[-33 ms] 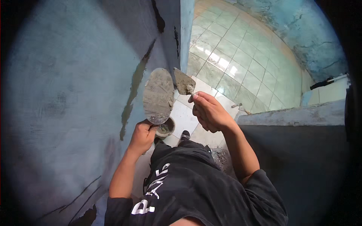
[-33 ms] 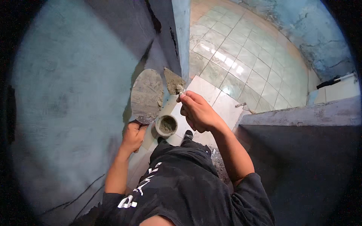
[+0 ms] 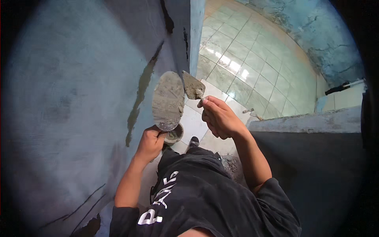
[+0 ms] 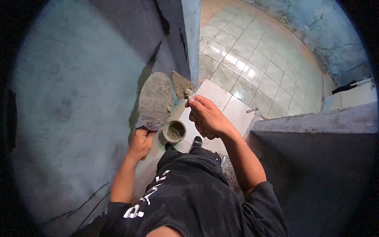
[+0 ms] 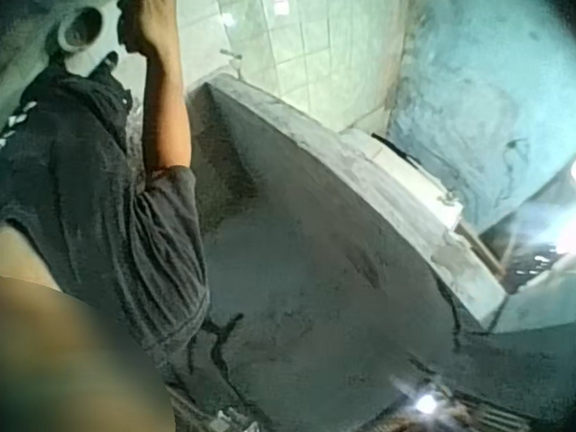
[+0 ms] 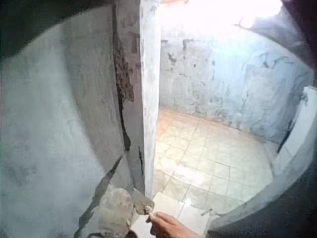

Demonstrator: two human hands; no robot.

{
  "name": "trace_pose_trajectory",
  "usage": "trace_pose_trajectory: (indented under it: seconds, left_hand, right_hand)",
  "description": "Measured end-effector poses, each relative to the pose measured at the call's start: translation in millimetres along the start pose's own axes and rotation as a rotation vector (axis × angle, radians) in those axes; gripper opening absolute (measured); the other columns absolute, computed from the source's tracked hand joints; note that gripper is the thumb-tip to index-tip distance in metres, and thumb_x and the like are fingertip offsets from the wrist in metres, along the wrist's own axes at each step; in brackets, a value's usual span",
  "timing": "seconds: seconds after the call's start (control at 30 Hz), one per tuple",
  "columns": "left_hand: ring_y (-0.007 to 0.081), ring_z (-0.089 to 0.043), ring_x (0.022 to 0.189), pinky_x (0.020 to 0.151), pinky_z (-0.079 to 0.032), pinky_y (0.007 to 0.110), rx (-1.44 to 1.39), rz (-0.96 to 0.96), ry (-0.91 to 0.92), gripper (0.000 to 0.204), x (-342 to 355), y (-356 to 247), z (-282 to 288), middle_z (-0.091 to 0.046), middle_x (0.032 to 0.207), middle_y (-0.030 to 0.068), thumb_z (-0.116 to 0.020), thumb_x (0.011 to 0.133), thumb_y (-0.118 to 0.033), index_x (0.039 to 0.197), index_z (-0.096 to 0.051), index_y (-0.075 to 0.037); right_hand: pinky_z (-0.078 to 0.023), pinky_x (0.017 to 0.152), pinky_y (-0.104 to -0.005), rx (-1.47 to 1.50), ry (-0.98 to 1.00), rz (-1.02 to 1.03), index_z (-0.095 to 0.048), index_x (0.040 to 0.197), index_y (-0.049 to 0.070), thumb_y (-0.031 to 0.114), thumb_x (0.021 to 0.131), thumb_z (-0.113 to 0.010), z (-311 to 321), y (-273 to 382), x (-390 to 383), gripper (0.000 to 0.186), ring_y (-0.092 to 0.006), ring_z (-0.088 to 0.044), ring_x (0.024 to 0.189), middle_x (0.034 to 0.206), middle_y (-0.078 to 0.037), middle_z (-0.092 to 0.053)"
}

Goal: The person applies cement plaster mortar from a bucket onto a wall crack using a small trowel to patch and repair it.

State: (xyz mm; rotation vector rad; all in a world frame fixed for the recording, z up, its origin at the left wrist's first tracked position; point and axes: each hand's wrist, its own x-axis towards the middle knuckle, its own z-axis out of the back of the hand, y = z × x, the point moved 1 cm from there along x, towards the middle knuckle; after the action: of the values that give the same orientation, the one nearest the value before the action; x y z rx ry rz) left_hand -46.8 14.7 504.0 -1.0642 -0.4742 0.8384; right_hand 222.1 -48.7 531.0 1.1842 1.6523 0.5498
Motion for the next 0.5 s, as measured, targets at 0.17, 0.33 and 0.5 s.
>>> trace_pose_trajectory:
  seconds: [0.17, 0.33, 0.5]
  left_hand:
    - [0.0395, -0.070, 0.089, 0.080, -0.053, 0.040, 0.080, -0.033, 0.013, 0.019, -3.6, 7.2, -8.4, -0.073, 0.098, 0.0243, -0.061, 0.093, -0.002, 0.108, -0.070, 0.005]
    - [0.0466, -0.068, 0.090, 0.078, -0.054, 0.044, 0.080, -0.024, -0.043, 0.016, -7.7, 4.1, -8.1, -0.071, 0.097, 0.0259, -0.062, 0.092, -0.001, 0.104, -0.070, 0.005]
    - [0.0467, -0.068, 0.090, 0.078, -0.053, 0.046, 0.133, -0.072, -0.019, 0.017, -10.0, 10.7, -12.4, -0.071, 0.096, 0.0262, -0.062, 0.090, -0.001, 0.103, -0.070, 0.005]
  right_hand:
    - [-0.034, 0.032, -0.0264, -0.026, -0.014, -0.020, -0.057, 0.111, 0.006, 0.035, 0.112, -0.046, -4.0, 2.7, 0.3, 0.031, -0.0095, -0.035, 0.038, 0.065, -0.001, -0.046]
    - [-0.035, 0.032, -0.0266, -0.074, 0.006, -0.004, -0.057, 0.112, 0.005, 0.036, 0.111, -0.046, -2.6, 2.7, 5.0, 0.033, -0.0102, -0.036, 0.038, 0.069, -0.003, -0.048]
    - [-0.034, 0.031, -0.0268, -0.089, 0.005, -0.002, -0.057, 0.112, 0.006, 0.035, 0.112, -0.046, -1.6, -0.5, 6.9, 0.032, -0.0104, -0.038, 0.038, 0.068, -0.002, -0.047]
